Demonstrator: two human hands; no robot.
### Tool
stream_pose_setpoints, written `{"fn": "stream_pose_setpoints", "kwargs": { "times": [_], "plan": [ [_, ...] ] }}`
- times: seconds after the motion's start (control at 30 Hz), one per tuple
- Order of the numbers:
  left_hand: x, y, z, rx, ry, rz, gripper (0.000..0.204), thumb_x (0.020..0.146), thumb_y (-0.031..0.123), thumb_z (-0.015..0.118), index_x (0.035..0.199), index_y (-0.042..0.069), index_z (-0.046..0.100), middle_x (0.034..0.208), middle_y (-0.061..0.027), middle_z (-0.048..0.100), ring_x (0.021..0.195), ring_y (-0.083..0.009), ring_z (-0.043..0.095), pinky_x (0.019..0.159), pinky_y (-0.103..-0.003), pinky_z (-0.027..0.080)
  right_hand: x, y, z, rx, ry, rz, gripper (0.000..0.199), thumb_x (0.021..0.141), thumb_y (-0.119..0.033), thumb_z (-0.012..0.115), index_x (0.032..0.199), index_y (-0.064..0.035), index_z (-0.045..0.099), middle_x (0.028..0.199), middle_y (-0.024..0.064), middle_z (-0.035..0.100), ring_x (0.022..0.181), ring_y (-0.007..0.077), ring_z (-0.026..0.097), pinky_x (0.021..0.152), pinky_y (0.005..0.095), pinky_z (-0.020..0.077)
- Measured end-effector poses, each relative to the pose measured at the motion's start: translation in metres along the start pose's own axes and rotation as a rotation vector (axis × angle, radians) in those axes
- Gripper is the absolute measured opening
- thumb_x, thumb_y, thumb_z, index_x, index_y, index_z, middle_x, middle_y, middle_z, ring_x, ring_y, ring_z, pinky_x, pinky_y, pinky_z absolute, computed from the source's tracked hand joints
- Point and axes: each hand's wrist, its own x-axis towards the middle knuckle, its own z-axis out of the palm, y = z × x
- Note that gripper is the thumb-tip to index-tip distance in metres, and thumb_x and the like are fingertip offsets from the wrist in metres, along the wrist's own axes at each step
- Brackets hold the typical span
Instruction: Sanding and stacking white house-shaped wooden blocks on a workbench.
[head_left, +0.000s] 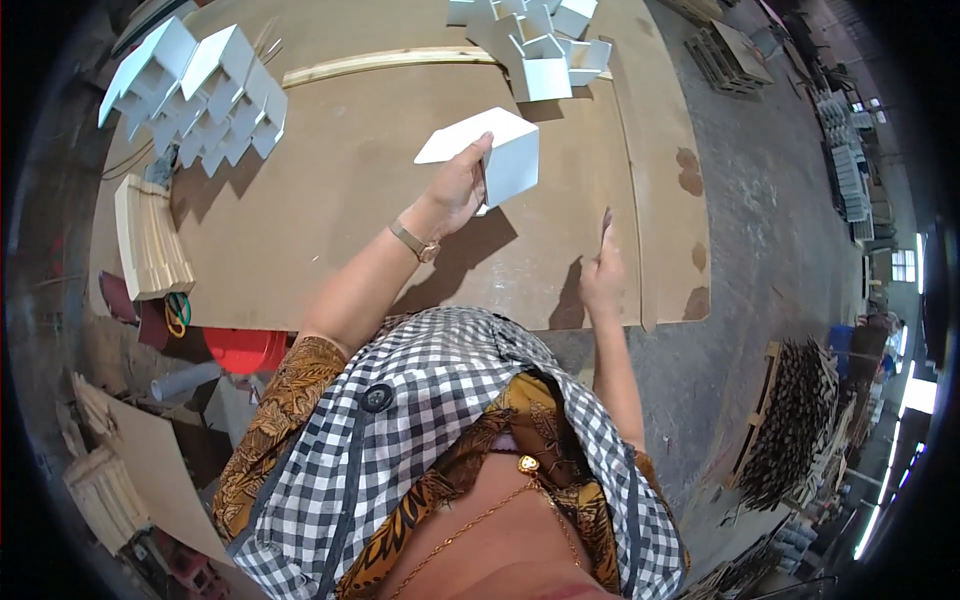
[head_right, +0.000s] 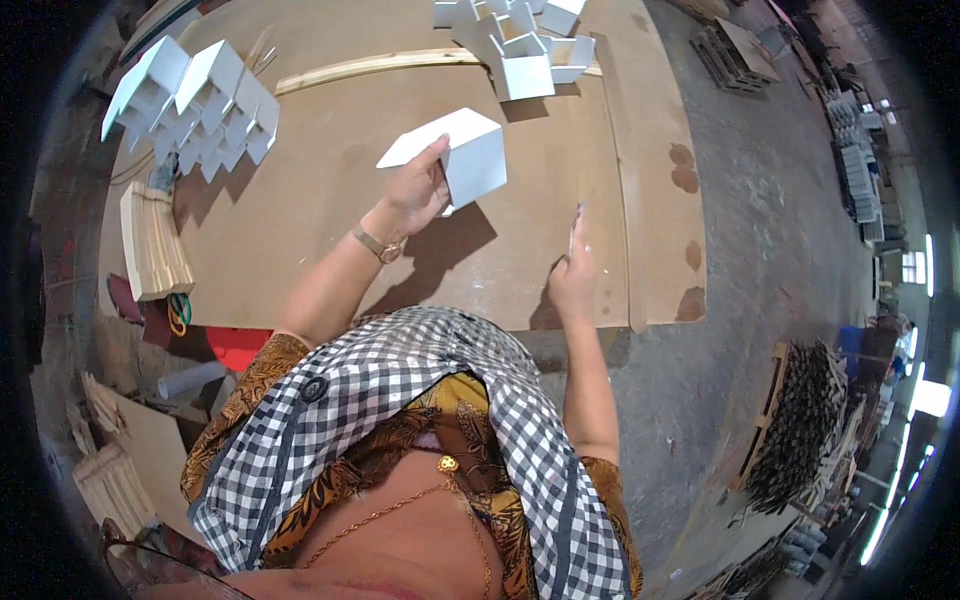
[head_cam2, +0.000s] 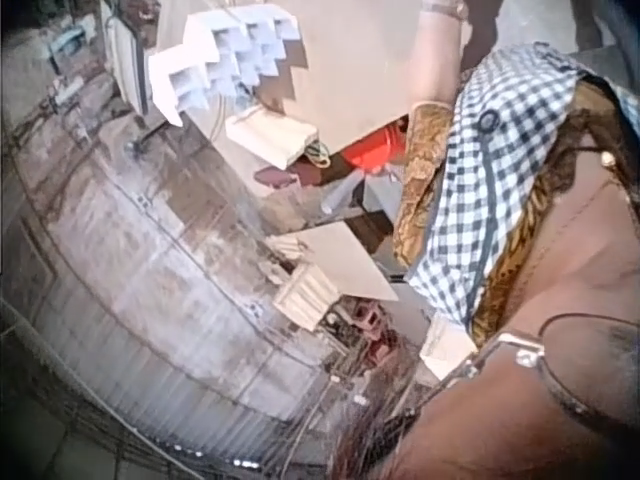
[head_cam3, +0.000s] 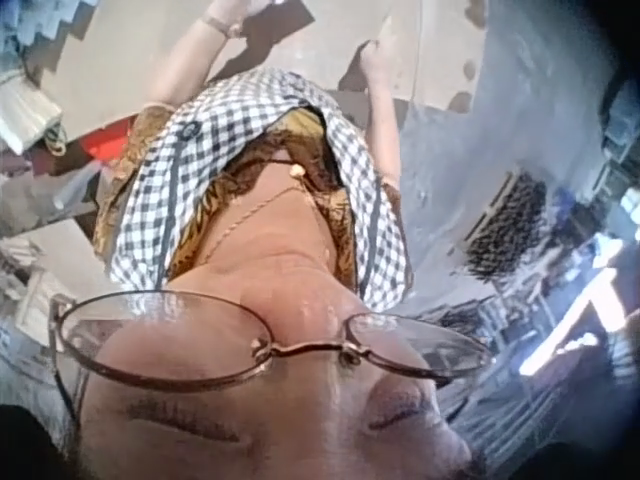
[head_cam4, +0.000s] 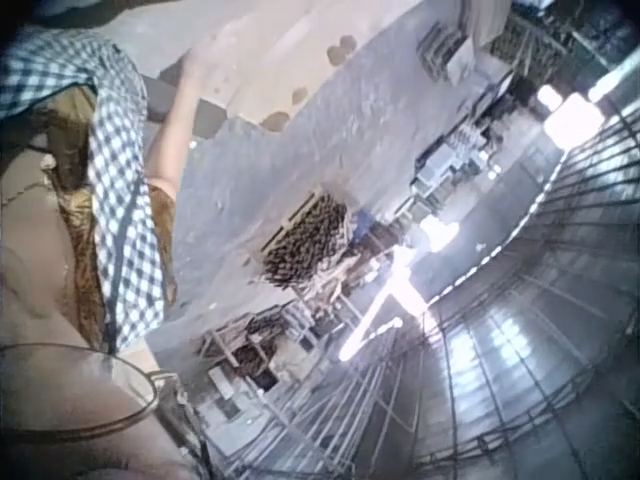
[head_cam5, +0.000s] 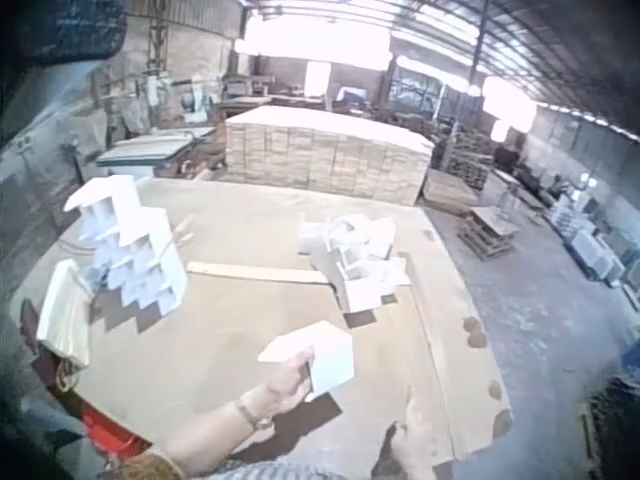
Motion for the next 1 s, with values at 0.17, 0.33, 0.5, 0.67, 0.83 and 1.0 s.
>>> {"fn": "stream_pose_setpoints", "kwargs": {
  "times": [0.17, 0.33, 0.5, 0.67, 0.83, 1.0],
  "plan": [
    [-0.018, -0.029, -0.030, 0.147, 0.196, -0.040, 0.038, 0.081, 0.026, 0.049, 0.110, 0.003, 0.042, 0.106, -0.0071, 0.048, 0.099, -0.0163, 0.046, 0.087, -0.031, 0.036, 0.044, -0.029, 0.011, -0.106, -0.221, -0.148, 0.061, 0.062, 0.012, 0.033, 0.122, -0.0005, 0.031, 0.125, 0.0180, 0.033, 0.117, 0.0299, 0.029, 0.096, 0.0330, 0.0261],
    [-0.029, -0.065, -0.062, 0.788, 0.088, 0.057, 0.044, 0.074, 0.023, 0.058, 0.109, 0.001, 0.045, 0.106, -0.0088, 0.048, 0.097, -0.0171, 0.044, 0.085, -0.029, 0.035, 0.076, -0.025, 0.058, -0.092, -0.409, -0.162, 0.060, 0.063, 0.010, 0.034, 0.122, -0.0023, 0.033, 0.126, 0.0182, 0.031, 0.119, 0.0290, 0.027, 0.096, 0.0335, 0.0255],
    [-0.017, -0.110, -0.092, 1.377, 0.052, 0.229, 0.041, 0.079, 0.023, 0.050, 0.113, 0.002, 0.042, 0.110, -0.0123, 0.048, 0.101, -0.0225, 0.045, 0.086, -0.033, 0.035, 0.051, -0.029, 0.116, -0.090, -0.521, -0.015, 0.054, 0.068, 0.005, 0.040, 0.121, -0.0032, 0.035, 0.125, 0.0197, 0.032, 0.119, 0.0295, 0.026, 0.097, 0.0303, 0.0232],
    [-0.021, -0.121, -0.102, 1.346, 0.019, 0.480, 0.036, 0.086, 0.023, 0.033, 0.117, 0.006, 0.034, 0.114, -0.0126, 0.041, 0.104, -0.0240, 0.040, 0.087, -0.037, 0.033, 0.012, -0.096, 0.092, 0.044, -0.585, -0.285, 0.057, 0.067, 0.012, 0.037, 0.121, -0.0054, 0.036, 0.123, 0.0193, 0.034, 0.118, 0.0310, 0.028, 0.097, 0.0349, 0.0233],
    [-0.018, -0.092, -0.067, 1.694, -0.008, -0.141, 0.026, 0.083, 0.015, 0.036, 0.102, 0.002, 0.048, 0.082, -0.0165, 0.056, 0.074, -0.0311, 0.054, 0.070, -0.039, 0.041, 0.074, -0.054, 0.087, 0.156, -0.444, 0.014, 0.053, 0.069, 0.007, 0.035, 0.120, -0.0057, 0.037, 0.118, 0.0219, 0.040, 0.112, 0.0306, 0.038, 0.092, 0.0324, 0.0307],
    [-0.008, -0.128, -0.102, 1.554, 0.016, 0.265, 0.034, 0.083, 0.023, 0.038, 0.111, 0.005, 0.043, 0.113, -0.0131, 0.045, 0.096, -0.0269, 0.047, 0.082, -0.036, 0.037, 0.061, -0.063, 0.116, 0.062, -0.501, 0.209, 0.048, 0.070, 0.005, 0.035, 0.117, 0.0000, 0.038, 0.116, 0.0248, 0.040, 0.110, 0.0345, 0.038, 0.092, 0.0333, 0.0295]
  ]
}}
